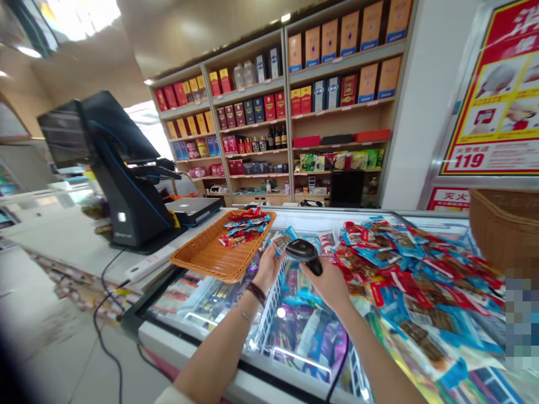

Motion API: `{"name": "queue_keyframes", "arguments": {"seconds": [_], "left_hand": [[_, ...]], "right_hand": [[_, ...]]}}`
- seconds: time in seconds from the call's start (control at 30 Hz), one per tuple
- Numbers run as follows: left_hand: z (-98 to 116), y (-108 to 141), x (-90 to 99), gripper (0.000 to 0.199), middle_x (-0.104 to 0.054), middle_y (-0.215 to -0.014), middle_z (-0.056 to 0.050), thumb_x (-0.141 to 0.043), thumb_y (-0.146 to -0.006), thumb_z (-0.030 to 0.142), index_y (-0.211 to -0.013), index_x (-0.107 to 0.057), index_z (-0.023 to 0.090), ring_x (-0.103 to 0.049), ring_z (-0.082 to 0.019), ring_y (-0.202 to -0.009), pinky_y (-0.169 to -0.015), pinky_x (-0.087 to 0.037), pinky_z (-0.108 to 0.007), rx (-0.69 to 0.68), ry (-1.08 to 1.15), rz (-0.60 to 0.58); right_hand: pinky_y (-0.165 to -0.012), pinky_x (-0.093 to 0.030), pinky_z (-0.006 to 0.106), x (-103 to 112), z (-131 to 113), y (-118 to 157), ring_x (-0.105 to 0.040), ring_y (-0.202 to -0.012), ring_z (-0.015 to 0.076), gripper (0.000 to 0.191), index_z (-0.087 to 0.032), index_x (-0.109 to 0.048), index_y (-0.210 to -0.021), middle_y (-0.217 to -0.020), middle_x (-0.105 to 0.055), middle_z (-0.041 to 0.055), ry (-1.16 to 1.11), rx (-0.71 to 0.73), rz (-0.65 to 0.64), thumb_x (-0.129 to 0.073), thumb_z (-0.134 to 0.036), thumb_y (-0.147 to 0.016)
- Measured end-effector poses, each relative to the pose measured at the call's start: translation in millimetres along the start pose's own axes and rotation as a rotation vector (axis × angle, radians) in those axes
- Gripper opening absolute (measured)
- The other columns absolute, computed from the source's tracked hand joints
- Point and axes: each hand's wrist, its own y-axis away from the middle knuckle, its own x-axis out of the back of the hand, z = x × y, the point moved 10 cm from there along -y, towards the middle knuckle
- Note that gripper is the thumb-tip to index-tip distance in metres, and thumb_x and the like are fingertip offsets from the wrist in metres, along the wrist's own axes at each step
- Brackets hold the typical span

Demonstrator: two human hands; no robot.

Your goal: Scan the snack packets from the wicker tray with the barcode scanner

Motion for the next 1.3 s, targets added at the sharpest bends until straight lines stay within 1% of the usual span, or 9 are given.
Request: {"name": "queue_keyframes", "arguments": {"seconds": [0.07,0.17,0.3,0.4,0.57,0.8,0.93,1.17,1.3], "left_hand": [[-1.7,-3.3,12.4,0.021,-0.070,-0.121,-0.014,-0.061,-0.093,0.030,-0.103,-0.070,0.014,-0.057,-0.028,-0.129,-0.112,-0.043,-0.047,0.036,-0.055,0.007],[4.8,-7.7,30.2,0.020,-0.070,-0.121,-0.013,-0.059,-0.093,0.031,-0.101,-0.069,0.015,-0.058,-0.027,-0.128,-0.111,-0.044,-0.047,0.022,-0.070,0.065],[10.7,-9.0,40.0,0.019,-0.069,-0.123,-0.014,-0.057,-0.094,0.030,-0.102,-0.065,0.014,-0.059,-0.026,-0.126,-0.109,-0.046,-0.046,0.001,-0.042,0.137],[10.4,-7.6,40.2,0.021,-0.070,-0.119,-0.016,-0.056,-0.095,0.031,-0.102,-0.064,0.013,-0.063,-0.026,-0.121,-0.107,-0.049,-0.043,0.014,-0.061,0.155],[12.0,-7.1,39.5,0.022,-0.069,-0.120,-0.016,-0.062,-0.091,0.034,-0.100,-0.066,0.014,-0.064,-0.027,-0.120,-0.103,-0.051,-0.042,0.005,-0.082,0.142],[13.1,-7.1,42.1,0.018,-0.071,-0.114,-0.013,-0.058,-0.093,0.030,-0.102,-0.063,0.014,-0.067,-0.025,-0.113,-0.101,-0.053,-0.041,-0.011,-0.070,0.156],[13.2,-5.2,39.3,0.021,-0.071,-0.113,-0.015,-0.058,-0.093,0.031,-0.101,-0.064,0.012,-0.067,-0.025,-0.114,-0.103,-0.052,-0.042,0.005,-0.081,0.143],[12.2,-3.7,33.3,0.015,-0.072,-0.106,-0.014,-0.057,-0.092,0.026,-0.093,-0.064,0.013,-0.067,-0.026,-0.113,-0.102,-0.053,-0.044,0.018,-0.059,0.159],[0.8,-5.2,26.5,0.014,-0.073,-0.100,-0.014,-0.055,-0.092,0.023,-0.090,-0.064,0.013,-0.068,-0.025,-0.111,-0.102,-0.054,-0.043,0.057,-0.057,0.161]], "right_hand": [[-0.051,-0.038,0.029,-1.0,-3.9,0.8,-0.062,-0.052,0.0231,0.038,-0.023,-0.062,-0.072,-0.049,-0.060,0.0025,0.092,0.023,-0.011,-0.055,-0.059,-0.079],[-0.052,-0.036,0.028,-5.3,-8.2,2.0,-0.063,-0.055,0.0234,0.036,-0.022,-0.066,-0.078,-0.054,-0.063,0.0037,0.167,0.048,-0.029,-0.054,-0.056,-0.081],[-0.051,-0.036,0.028,-11.0,-11.1,3.9,-0.064,-0.057,0.0242,0.036,-0.022,-0.068,-0.082,-0.055,-0.064,0.0044,0.194,0.077,-0.059,-0.054,-0.055,-0.082],[-0.050,-0.035,0.028,-13.3,-10.9,4.6,-0.065,-0.058,0.0248,0.037,-0.022,-0.068,-0.083,-0.057,-0.065,0.0047,0.184,0.083,-0.076,-0.053,-0.056,-0.082],[-0.050,-0.035,0.028,-13.9,-10.0,4.3,-0.064,-0.058,0.0249,0.037,-0.023,-0.068,-0.081,-0.057,-0.066,0.0050,0.183,0.075,-0.079,-0.053,-0.057,-0.081],[-0.052,-0.034,0.028,-13.7,-15.6,6.8,-0.063,-0.057,0.0240,0.040,-0.022,-0.068,-0.079,-0.058,-0.065,0.0052,0.181,0.079,-0.099,-0.053,-0.059,-0.080],[-0.052,-0.035,0.028,-11.9,-16.9,6.1,-0.064,-0.057,0.0243,0.041,-0.021,-0.068,-0.082,-0.057,-0.064,0.0049,0.176,0.088,-0.105,-0.053,-0.059,-0.081],[-0.051,-0.035,0.028,7.3,-11.0,5.0,-0.062,-0.056,0.0239,0.039,-0.021,-0.066,-0.074,-0.053,-0.062,0.0041,0.175,0.101,-0.060,-0.053,-0.058,-0.080],[-0.052,-0.035,0.028,21.9,-8.1,8.6,-0.063,-0.057,0.0234,0.040,-0.021,-0.065,-0.071,-0.058,-0.065,0.0055,0.171,0.108,-0.033,-0.053,-0.058,-0.080]]}}
